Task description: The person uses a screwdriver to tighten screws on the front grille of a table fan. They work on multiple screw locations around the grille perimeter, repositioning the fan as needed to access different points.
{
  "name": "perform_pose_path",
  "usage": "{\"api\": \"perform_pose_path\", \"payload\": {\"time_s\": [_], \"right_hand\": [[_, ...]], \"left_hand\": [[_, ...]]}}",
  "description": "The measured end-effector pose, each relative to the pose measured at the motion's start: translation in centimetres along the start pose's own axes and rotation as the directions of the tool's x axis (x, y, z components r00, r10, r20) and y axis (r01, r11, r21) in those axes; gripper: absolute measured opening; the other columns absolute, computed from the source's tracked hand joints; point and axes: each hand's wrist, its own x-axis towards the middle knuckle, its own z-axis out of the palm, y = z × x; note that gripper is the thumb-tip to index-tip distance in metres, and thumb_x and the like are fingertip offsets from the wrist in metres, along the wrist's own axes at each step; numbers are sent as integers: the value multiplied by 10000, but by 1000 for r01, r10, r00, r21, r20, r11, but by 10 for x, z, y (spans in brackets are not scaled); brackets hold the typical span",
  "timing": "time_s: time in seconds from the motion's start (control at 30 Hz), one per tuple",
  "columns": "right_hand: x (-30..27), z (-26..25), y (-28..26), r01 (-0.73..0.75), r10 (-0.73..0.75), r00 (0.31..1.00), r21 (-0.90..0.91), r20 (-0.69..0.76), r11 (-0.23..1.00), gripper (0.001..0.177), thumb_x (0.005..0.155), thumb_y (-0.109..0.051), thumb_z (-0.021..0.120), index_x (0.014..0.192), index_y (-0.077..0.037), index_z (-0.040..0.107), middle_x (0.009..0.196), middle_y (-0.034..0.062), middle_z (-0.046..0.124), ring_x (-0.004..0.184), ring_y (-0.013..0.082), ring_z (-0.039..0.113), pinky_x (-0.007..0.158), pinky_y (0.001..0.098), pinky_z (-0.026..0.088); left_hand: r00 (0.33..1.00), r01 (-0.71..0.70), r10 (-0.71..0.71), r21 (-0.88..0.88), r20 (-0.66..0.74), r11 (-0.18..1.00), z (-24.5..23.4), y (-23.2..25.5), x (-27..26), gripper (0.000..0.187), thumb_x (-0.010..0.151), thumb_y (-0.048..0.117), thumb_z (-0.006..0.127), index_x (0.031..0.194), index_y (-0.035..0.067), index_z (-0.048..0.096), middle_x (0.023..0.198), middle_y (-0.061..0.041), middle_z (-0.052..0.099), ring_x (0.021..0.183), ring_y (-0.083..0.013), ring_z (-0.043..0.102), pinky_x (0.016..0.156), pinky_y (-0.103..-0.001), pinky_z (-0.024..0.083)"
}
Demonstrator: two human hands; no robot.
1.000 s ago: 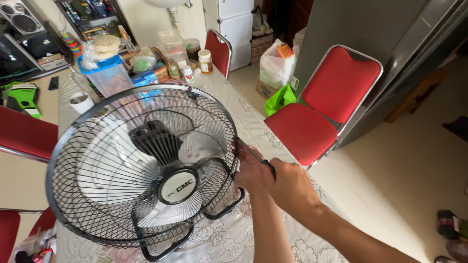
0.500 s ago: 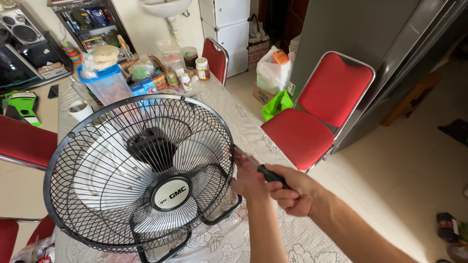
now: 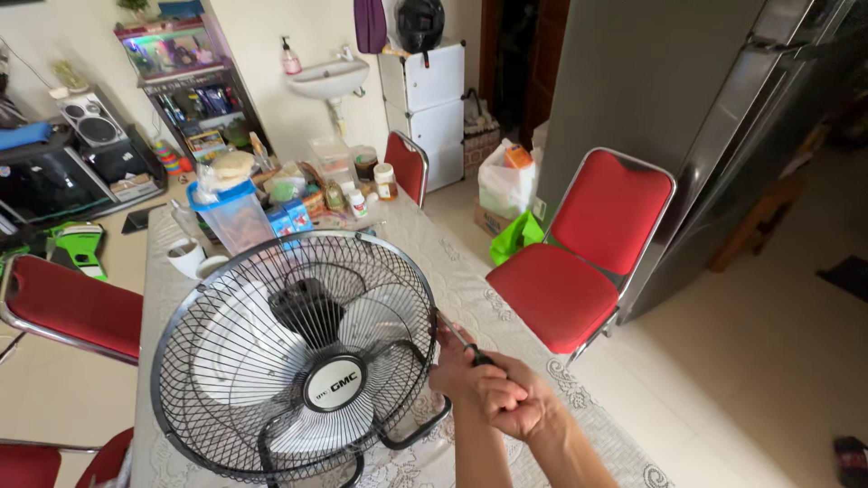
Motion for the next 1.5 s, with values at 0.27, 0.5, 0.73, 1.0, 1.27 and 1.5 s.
{"api": "perform_pose_path", "payload": {"time_s": [0.27,0.5,0.73,1.0,1.27,1.5], "right_hand": [[2,12,-4,83,-100,990,-163,-95,983,386,1071,-344,412,1094,18,543,625,-17,425,352,41,309,296,193,213],[-58,79,55,134,-377,902,-691,-213,710,431,1025,-437,405,1111,-55,586,632,31,465,374,89,333,318,229,243],[-61,142,104,-42,-708,674,-946,210,-320,373,957,-365,571,1125,-65,717,639,68,608,421,144,462,394,308,354],[-21,161,104,-72,-596,446,-637,667,-767,315,853,-237,752,1102,-46,725,689,89,727,541,146,653,543,332,539],[-6,167,100,-98,-589,466,-624,660,-776,281,857,-235,742,1092,-81,747,668,98,718,507,167,630,530,338,528],[-2,170,100,-139,-611,476,-632,632,-762,291,862,-240,743,1108,-84,739,675,119,717,512,193,637,536,354,528]], "left_hand": [[1000,14,-11,132,-27,991,43,4,-18,438,1018,295,485,1273,-57,537,1120,-185,620,988,-288,637,953,-424,541],[978,104,-19,402,-209,910,81,27,-117,379,1020,210,581,1284,-57,527,1100,-172,604,988,-289,631,956,-421,554],[894,-446,61,894,443,37,243,87,-186,261,978,259,618,1038,37,740,841,-42,667,786,-163,583,715,-333,462],[385,-502,-506,-286,772,-817,374,101,-112,190,819,150,710,1004,112,732,1058,-107,701,1063,-305,637,1019,-576,383],[740,-353,-409,-209,534,-912,365,104,-67,204,817,202,674,982,185,793,1059,-75,695,1095,-283,618,982,-521,394],[687,-375,-416,-200,597,-905,362,107,-72,209,812,223,673,972,222,806,1045,-64,700,1059,-295,607,939,-501,392]]}}
